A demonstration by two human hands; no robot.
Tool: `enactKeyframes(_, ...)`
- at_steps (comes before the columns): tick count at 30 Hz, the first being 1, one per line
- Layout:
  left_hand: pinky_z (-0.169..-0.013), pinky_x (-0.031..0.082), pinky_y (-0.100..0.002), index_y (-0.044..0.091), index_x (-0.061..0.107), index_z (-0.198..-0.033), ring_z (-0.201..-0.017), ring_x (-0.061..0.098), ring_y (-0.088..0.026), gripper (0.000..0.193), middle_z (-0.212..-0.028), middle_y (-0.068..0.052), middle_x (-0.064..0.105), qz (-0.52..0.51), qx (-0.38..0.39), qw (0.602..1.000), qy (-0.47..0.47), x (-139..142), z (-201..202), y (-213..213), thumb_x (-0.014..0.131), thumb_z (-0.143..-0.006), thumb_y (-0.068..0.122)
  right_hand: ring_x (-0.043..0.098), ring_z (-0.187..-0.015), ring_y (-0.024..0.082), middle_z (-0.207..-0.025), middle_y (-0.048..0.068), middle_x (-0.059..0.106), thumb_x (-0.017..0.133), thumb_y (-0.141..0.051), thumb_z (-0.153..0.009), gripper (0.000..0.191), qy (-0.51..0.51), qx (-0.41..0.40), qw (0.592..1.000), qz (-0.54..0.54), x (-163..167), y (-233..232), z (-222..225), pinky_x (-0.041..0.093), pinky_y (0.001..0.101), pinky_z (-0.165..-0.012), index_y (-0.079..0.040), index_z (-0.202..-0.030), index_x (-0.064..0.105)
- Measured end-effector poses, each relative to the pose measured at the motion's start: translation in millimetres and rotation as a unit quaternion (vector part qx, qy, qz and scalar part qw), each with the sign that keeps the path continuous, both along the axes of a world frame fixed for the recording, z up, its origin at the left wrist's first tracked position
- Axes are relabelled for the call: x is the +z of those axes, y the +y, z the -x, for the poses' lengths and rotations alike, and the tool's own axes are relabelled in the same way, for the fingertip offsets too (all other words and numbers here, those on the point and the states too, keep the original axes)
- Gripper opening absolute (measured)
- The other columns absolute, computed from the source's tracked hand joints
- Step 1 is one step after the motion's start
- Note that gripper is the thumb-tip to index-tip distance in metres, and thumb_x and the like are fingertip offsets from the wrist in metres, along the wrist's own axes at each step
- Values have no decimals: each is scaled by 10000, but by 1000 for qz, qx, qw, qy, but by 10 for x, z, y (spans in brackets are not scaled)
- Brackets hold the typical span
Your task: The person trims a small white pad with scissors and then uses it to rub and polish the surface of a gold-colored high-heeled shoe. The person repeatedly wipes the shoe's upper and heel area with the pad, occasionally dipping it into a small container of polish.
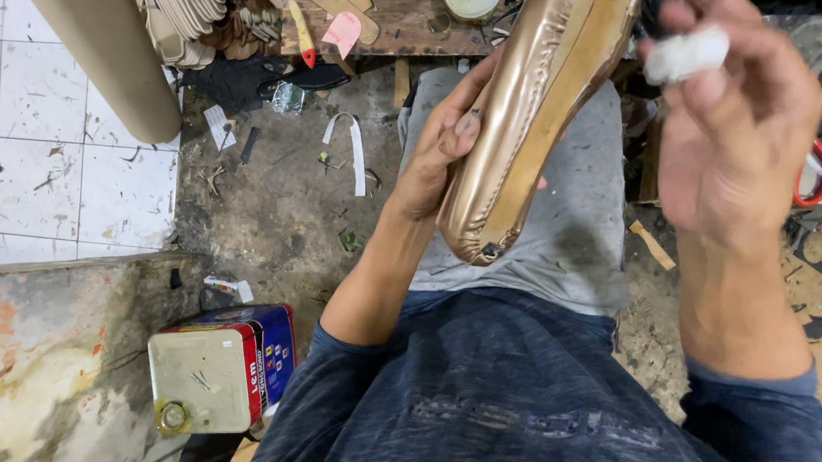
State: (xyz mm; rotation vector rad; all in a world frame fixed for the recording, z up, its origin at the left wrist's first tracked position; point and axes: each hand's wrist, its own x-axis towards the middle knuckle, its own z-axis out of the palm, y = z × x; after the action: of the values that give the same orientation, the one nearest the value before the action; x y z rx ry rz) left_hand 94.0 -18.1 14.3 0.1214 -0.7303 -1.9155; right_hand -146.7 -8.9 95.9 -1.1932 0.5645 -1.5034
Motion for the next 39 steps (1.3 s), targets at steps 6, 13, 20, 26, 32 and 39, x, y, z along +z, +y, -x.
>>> enactKeyframes(6, -1121, 533, -573, 222, 143, -1698, -1465, 484, -334, 1287, -1660, -150, 308, 55, -76, 985, 146, 173, 83, 116, 881, -707, 578, 558, -1149, 191, -1220, 32, 675, 774, -246, -999, 300, -186, 67, 962, -191, -274, -365, 84, 454, 399, -1128, -99, -1236, 664)
enactKeyframes(13, -1170, 430, -566, 224, 123, -1577, -1531, 267, -374, 1205, -1699, -189, 110, 86, 261, 942, -191, 222, 49, 326, 968, -719, 193, 535, -1417, 228, -1373, 30, 656, 781, -270, -1018, 336, -264, 109, 923, -257, -433, -423, 10, 374, 455, -1292, -96, -1285, 675)
enactKeyframes(20, -1170, 522, -425, 56, 479, -1564, -1449, 531, -314, 853, -1587, -263, 475, 120, 393, 886, -214, -111, -311, 391, 889, -824, -46, 555, -1321, 275, -1329, 102, 673, 757, -274, -959, 378, -201, 145, 926, -284, -458, -703, -209, 418, 506, -1193, -81, -1273, 669)
enactKeyframes(26, -1239, 461, -443, -78, 481, -1511, -1429, 532, -308, 797, -1562, -267, 507, 61, 504, 810, -294, -329, -710, 478, 847, -803, -56, 693, -1117, 205, -1195, 93, 722, 813, -45, -1032, 243, 82, -33, 993, -72, -1117, -1674, -619, 578, 395, -1054, -19, -1233, 679)
enactKeyframes(32, -1288, 409, -450, -87, 464, -1510, -1489, 507, -331, 618, -1571, -277, 495, 18, 536, 793, -288, -513, -1020, 450, 721, -951, -42, 704, -941, 233, -1061, 130, 738, 852, 4, -930, 289, 422, -88, 889, 158, -1777, -2506, -926, 557, 344, -835, -10, -1194, 735)
enactKeyframes(39, -1298, 400, -456, -85, 490, -1511, -1494, 510, -335, 579, -1576, -278, 503, 6, 544, 786, -294, -697, -1153, 376, 684, -966, -72, 671, -891, 323, -940, 135, 735, 867, -57, -874, 200, 597, -129, 754, 242, -2040, -2786, -990, 487, 446, -887, -38, -1061, 802)
